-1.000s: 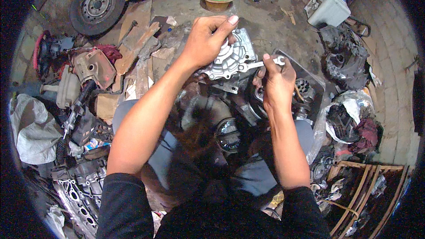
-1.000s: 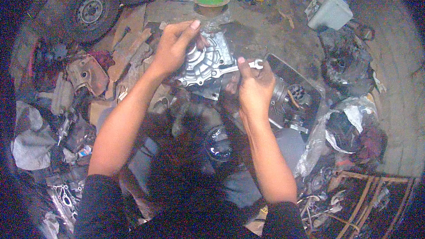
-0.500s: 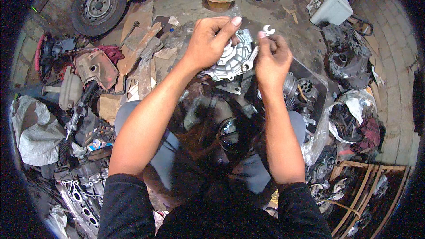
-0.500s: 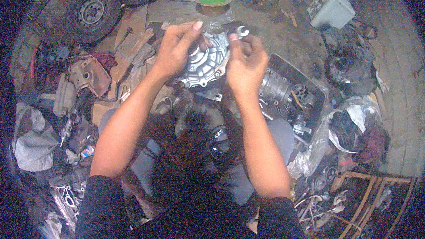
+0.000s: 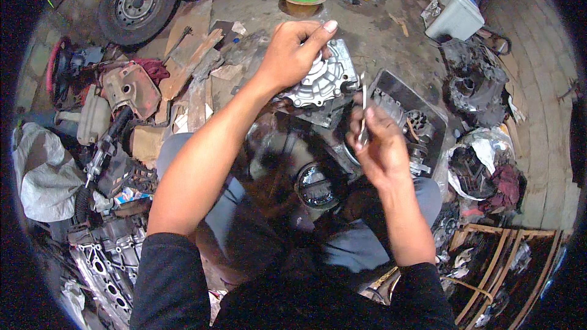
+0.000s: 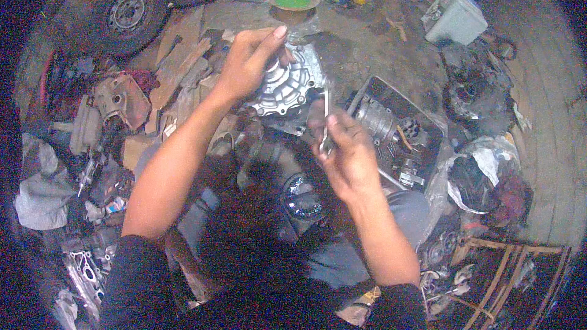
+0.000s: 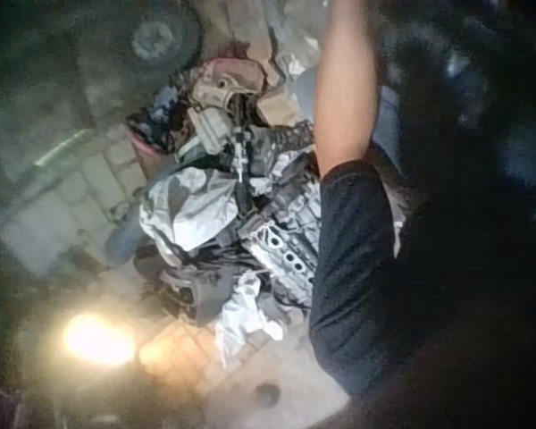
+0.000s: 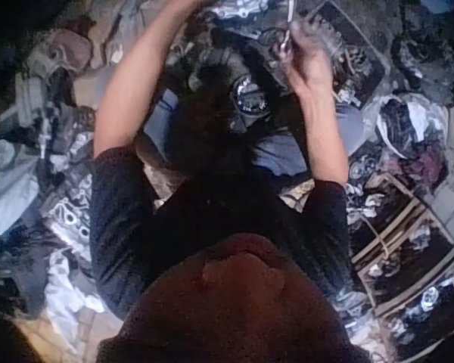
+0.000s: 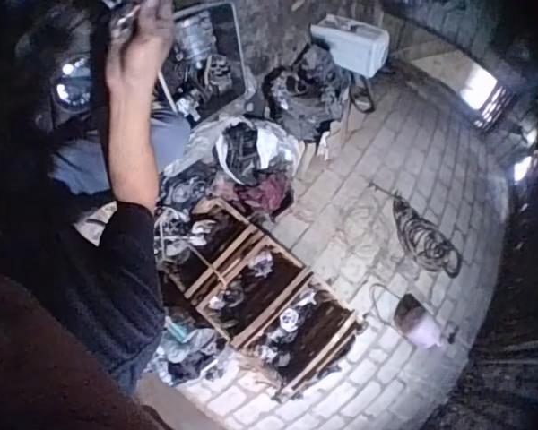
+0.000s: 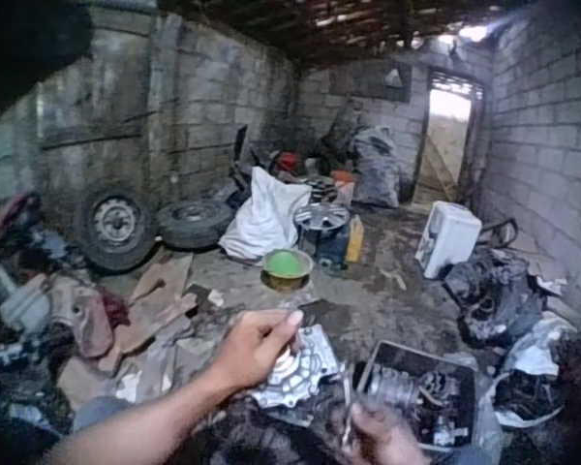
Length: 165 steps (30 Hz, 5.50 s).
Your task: The person sits on the floor in a cluttered workshop and uses a wrench to tighten bolts on a metallic engine component. They repeatedly adjust the wrench and rotate the part to access different bolts.
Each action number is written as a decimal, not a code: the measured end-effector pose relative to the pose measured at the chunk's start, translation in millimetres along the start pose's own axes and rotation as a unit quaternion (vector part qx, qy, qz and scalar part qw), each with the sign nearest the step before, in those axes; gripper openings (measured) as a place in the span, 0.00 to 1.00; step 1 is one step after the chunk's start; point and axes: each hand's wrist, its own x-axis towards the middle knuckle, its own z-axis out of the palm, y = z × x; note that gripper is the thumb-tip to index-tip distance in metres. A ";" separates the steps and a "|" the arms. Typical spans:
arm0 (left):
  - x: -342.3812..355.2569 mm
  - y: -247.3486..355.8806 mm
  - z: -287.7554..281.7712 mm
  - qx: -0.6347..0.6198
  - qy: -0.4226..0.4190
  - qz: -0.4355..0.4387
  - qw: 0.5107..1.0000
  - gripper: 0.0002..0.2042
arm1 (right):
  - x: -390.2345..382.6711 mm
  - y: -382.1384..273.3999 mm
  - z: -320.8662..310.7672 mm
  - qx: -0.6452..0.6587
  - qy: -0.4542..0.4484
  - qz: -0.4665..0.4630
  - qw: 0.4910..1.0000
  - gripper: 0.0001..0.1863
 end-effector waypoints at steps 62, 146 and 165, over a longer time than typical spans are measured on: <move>0.4 -2.6 4.3 -0.039 0.040 0.024 0.998 0.24 | 27.7 -11.6 16.3 -0.221 0.239 -0.150 0.934 0.13; 2.7 -5.6 4.4 -0.048 0.034 0.027 0.998 0.24 | 88.2 3.9 22.6 -0.281 0.207 -0.280 0.894 0.09; -0.6 -2.6 -1.5 0.009 -0.005 0.012 1.000 0.26 | -24.5 37.7 18.8 -0.247 -0.008 0.020 0.969 0.20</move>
